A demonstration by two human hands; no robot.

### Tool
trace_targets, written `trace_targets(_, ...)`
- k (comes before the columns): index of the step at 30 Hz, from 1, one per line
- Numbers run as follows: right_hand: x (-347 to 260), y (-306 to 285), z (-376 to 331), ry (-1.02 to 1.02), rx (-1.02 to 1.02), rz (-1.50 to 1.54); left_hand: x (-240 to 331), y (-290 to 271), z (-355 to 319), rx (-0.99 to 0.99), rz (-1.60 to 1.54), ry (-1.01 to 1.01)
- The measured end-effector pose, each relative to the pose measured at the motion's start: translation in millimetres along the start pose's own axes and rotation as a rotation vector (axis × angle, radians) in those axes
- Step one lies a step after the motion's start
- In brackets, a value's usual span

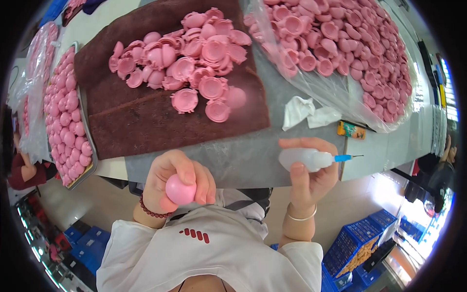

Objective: The person assembles toy parts by applying glue from a bottle to pink plastic components, then pressing the components together by hand.

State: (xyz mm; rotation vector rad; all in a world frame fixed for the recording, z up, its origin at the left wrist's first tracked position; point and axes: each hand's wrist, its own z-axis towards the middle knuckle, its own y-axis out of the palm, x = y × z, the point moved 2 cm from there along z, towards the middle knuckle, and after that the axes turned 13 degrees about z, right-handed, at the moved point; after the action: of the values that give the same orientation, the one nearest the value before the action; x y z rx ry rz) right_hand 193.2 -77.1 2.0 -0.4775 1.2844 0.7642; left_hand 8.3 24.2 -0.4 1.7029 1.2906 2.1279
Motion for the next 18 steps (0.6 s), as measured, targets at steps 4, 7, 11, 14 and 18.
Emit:
trace_targets(4,-2,-7,-5,0.023,0.014,-0.014,45,-22,-16,-0.038,0.492,0.217)
trace_targets(7,1,-15,-9,-0.06,0.072,-0.053,103,-45,-23,0.657,1.795,0.267)
trace_targets(11,3,-12,-7,-0.072,0.071,-0.027,189,-111,-61,1.16,2.205,0.299)
trace_targets(14,3,-12,-6,-0.091,0.052,-0.05,216,-125,-70,1.29,2.31,0.206)
trace_targets(18,2,-11,-7,-0.096,0.066,-0.031,191,-96,-40,1.134,2.153,0.435)
